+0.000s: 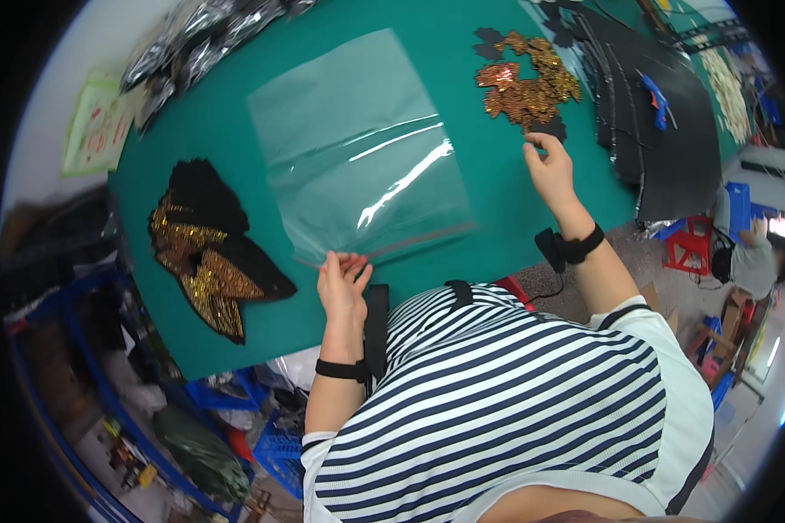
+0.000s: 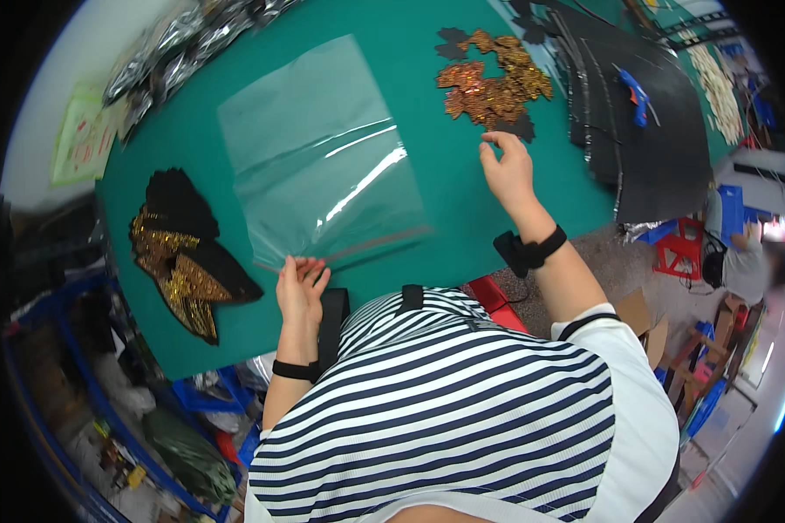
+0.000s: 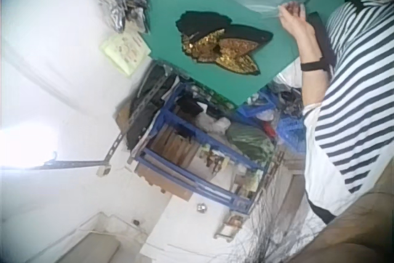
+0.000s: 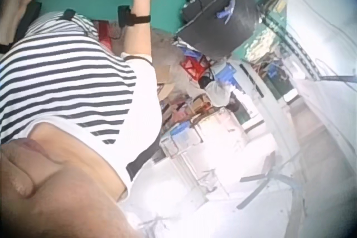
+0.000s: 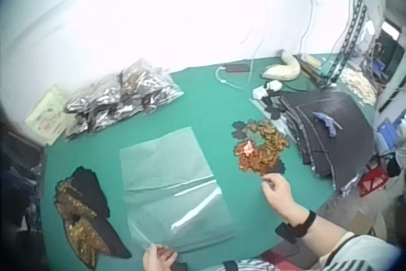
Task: Sorting and bagging rhinestone-decorated shoe upper components.
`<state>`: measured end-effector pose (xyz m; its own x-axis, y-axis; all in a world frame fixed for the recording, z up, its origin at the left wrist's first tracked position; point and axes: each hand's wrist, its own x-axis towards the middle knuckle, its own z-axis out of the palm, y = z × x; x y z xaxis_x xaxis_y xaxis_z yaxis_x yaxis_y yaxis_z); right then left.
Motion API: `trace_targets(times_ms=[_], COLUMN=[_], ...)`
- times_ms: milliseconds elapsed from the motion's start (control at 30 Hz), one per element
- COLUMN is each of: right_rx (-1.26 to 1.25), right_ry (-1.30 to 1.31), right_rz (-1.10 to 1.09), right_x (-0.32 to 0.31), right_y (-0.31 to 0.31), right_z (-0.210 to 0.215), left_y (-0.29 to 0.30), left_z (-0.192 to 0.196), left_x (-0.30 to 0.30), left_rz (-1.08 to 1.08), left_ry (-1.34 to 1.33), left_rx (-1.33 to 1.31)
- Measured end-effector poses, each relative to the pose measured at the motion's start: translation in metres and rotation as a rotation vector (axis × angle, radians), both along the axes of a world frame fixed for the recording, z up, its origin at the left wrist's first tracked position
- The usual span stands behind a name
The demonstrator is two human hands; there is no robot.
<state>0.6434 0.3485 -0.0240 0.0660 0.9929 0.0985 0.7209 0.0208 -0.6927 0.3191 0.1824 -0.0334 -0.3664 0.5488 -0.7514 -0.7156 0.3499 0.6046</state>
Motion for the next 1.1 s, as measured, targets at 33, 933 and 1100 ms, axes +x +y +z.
trace_targets(times_ms=[33,933,1100], right_rx=[-0.021,-0.351,-0.298], right_ry=[-0.04,-0.425,-0.095], right_rz=[-0.046,0.043,0.093], right_x=[0.012,0.02,0.029], right_y=[0.01,0.182,0.188], right_z=[-0.004,-0.023,-0.003], left_y=[-0.002,0.006,0.002], left_z=[-0.006,-0.022,-0.028], left_x=[0.003,0.027,0.027], left_rz=[-0.027,-0.233,-0.238], left_ry=[0.044,-0.122,-0.154], left_rx=[-0.069,-0.166,-0.133])
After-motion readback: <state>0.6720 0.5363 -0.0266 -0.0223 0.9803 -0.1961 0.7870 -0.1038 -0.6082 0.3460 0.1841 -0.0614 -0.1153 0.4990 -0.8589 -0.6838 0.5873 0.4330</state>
